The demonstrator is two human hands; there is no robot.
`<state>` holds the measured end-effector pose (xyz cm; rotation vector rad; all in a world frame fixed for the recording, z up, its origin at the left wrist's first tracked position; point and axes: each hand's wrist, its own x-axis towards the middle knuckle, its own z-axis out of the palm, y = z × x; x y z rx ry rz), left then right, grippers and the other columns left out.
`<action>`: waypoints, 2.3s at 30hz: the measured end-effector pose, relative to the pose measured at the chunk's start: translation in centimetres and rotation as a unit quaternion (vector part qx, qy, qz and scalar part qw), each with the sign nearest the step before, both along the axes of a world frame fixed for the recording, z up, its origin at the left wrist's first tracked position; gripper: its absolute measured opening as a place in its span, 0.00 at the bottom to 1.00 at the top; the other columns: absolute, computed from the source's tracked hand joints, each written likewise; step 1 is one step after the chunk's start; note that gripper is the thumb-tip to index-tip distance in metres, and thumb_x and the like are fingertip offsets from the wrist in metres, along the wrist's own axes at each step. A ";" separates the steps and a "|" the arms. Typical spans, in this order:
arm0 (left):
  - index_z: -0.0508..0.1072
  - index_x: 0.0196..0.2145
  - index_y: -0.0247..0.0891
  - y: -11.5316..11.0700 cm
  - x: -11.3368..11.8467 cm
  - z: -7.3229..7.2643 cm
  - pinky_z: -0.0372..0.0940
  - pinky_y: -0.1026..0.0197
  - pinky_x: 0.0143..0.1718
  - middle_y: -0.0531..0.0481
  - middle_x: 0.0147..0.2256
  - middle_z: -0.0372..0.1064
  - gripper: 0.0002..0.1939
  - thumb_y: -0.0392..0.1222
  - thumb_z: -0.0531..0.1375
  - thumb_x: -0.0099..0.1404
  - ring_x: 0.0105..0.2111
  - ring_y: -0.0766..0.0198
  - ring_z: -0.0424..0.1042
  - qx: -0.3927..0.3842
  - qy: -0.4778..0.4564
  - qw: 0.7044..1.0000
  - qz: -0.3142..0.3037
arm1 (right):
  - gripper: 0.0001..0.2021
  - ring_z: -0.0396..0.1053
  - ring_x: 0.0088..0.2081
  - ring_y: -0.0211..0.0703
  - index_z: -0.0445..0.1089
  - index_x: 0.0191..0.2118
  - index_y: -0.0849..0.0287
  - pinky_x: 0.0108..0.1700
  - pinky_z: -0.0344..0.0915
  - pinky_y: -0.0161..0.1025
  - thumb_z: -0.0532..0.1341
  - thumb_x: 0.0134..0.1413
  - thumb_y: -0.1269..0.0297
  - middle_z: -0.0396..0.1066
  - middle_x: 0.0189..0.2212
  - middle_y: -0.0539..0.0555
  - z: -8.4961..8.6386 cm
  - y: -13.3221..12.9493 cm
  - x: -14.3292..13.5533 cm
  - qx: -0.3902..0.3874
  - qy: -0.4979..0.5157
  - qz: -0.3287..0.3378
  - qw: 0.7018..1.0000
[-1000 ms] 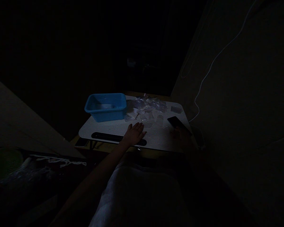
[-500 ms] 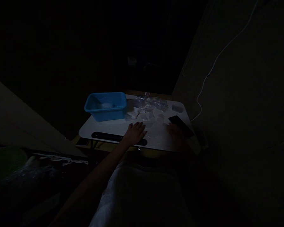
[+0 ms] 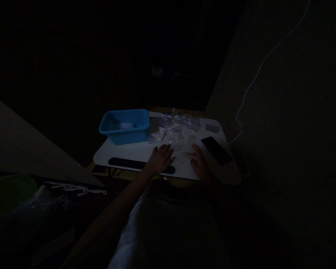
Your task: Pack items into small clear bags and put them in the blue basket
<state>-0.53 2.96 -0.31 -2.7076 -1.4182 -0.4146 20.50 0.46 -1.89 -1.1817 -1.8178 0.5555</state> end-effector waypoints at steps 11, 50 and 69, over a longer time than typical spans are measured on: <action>0.57 0.56 0.38 -0.8 -0.1 0.6 0.43 0.40 0.54 0.40 0.57 0.54 0.25 0.50 0.45 0.65 0.56 0.54 0.54 -0.005 0.005 0.997 -0.080 | 0.32 0.64 0.49 0.45 0.43 0.61 0.59 0.53 0.58 0.50 0.48 0.48 0.76 0.69 0.44 0.58 0.8 -0.7 -0.4 0.010 -0.098 0.009 0.995; 0.55 0.56 0.40 -0.6 0.6 0.7 0.36 0.38 0.55 0.41 0.59 0.49 0.26 0.54 0.45 0.64 0.59 0.53 0.46 -0.046 0.025 0.988 -0.147 | 0.28 0.70 0.34 0.40 0.49 0.56 0.56 0.38 0.69 0.42 0.46 0.46 0.75 0.62 0.48 0.60 -0.5 1.0 1.2 0.036 0.062 -0.149 0.986; 0.55 0.57 0.40 -0.4 0.5 0.6 0.38 0.38 0.55 0.42 0.59 0.49 0.27 0.55 0.45 0.64 0.59 0.53 0.46 -0.048 0.028 0.987 -0.149 | 0.21 0.64 0.19 0.33 0.52 0.52 0.57 0.25 0.65 0.36 0.49 0.51 0.62 0.70 0.35 0.53 -0.3 -0.6 3.3 -0.010 0.159 -0.188 0.969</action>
